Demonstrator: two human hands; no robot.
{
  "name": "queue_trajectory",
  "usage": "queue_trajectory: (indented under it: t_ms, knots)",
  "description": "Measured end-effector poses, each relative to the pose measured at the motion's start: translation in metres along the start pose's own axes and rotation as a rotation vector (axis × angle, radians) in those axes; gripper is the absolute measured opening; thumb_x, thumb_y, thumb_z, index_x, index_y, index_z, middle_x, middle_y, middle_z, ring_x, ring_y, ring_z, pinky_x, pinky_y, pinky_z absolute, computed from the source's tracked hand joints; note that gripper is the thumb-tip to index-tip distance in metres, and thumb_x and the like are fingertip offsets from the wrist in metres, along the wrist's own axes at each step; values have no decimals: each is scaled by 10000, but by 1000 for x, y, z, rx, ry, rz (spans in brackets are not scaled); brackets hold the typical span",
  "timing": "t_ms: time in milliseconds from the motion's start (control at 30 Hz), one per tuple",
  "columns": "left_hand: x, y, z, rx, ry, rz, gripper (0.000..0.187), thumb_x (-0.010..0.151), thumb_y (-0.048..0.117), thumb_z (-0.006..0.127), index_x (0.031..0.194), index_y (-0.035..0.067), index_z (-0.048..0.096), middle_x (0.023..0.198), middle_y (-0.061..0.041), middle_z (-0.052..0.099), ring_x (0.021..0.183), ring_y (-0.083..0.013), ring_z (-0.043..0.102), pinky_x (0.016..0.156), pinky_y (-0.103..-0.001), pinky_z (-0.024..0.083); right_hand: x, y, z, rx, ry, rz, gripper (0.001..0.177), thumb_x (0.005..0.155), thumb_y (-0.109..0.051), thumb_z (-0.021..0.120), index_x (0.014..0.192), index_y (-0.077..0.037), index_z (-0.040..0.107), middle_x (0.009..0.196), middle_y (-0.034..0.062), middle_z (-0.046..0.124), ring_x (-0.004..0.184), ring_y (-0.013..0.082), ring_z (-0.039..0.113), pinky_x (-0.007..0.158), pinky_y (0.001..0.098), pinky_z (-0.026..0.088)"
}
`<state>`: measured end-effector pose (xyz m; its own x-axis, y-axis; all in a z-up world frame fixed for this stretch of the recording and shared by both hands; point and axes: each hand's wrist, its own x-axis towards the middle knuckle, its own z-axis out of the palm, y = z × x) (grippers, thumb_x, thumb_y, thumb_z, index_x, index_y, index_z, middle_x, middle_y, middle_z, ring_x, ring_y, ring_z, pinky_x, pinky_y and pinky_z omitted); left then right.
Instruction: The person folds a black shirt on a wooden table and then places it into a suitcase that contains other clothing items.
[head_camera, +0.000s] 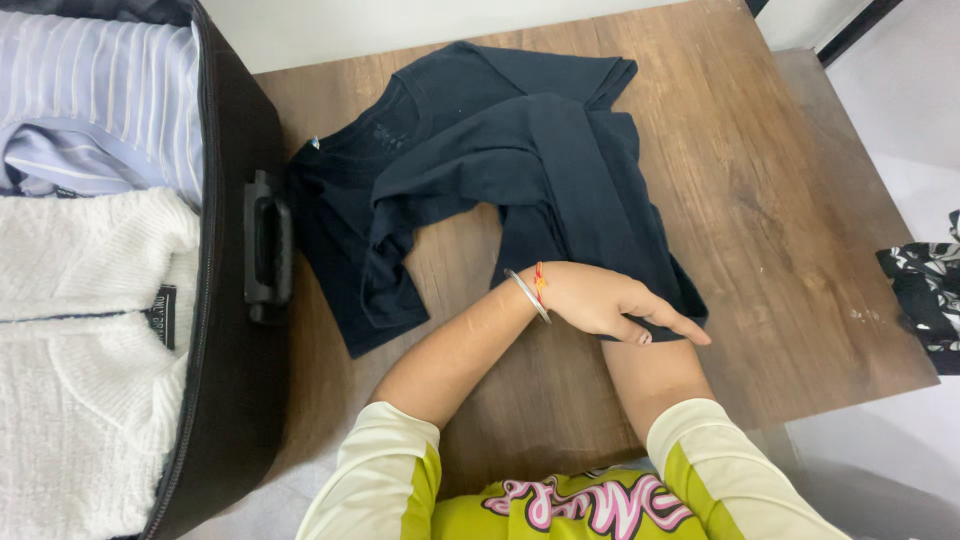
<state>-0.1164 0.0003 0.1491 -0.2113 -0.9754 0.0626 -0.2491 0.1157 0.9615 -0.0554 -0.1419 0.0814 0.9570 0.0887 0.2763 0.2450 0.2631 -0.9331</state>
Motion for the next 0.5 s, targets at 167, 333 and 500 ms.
queue_trajectory:
  t_ms: [167, 333, 500]
  knots:
    - [-16, 0, -13, 26, 240, -64, 600, 971, 45, 598, 1543, 123, 434, 1476, -112, 611, 1375, -213, 585, 1120, -341, 457, 4, 12, 4, 51, -11, 15, 405, 917, -113, 698, 1306, -31, 623, 1185, 134, 667, 1107, 213, 635, 907, 352, 493]
    - [-21, 8, -15, 201, 310, -246, 532, 878, 135, 706, 1388, 126, 555, 1292, -75, 737, 1170, -210, 711, 977, -346, 523, 13, -1, -15, 291, 56, -68, 442, 897, -118, 711, 1320, -29, 620, 1205, 139, 660, 1127, 222, 627, 918, 369, 484]
    - [-15, -5, -14, 322, 364, -302, 444, 870, 217, 716, 1303, 172, 628, 1270, -76, 741, 1064, -219, 745, 914, -354, 557, 6, -19, -40, 442, 114, -134, 479, 877, -124, 723, 1334, -26, 618, 1225, 144, 652, 1148, 231, 618, 928, 386, 474]
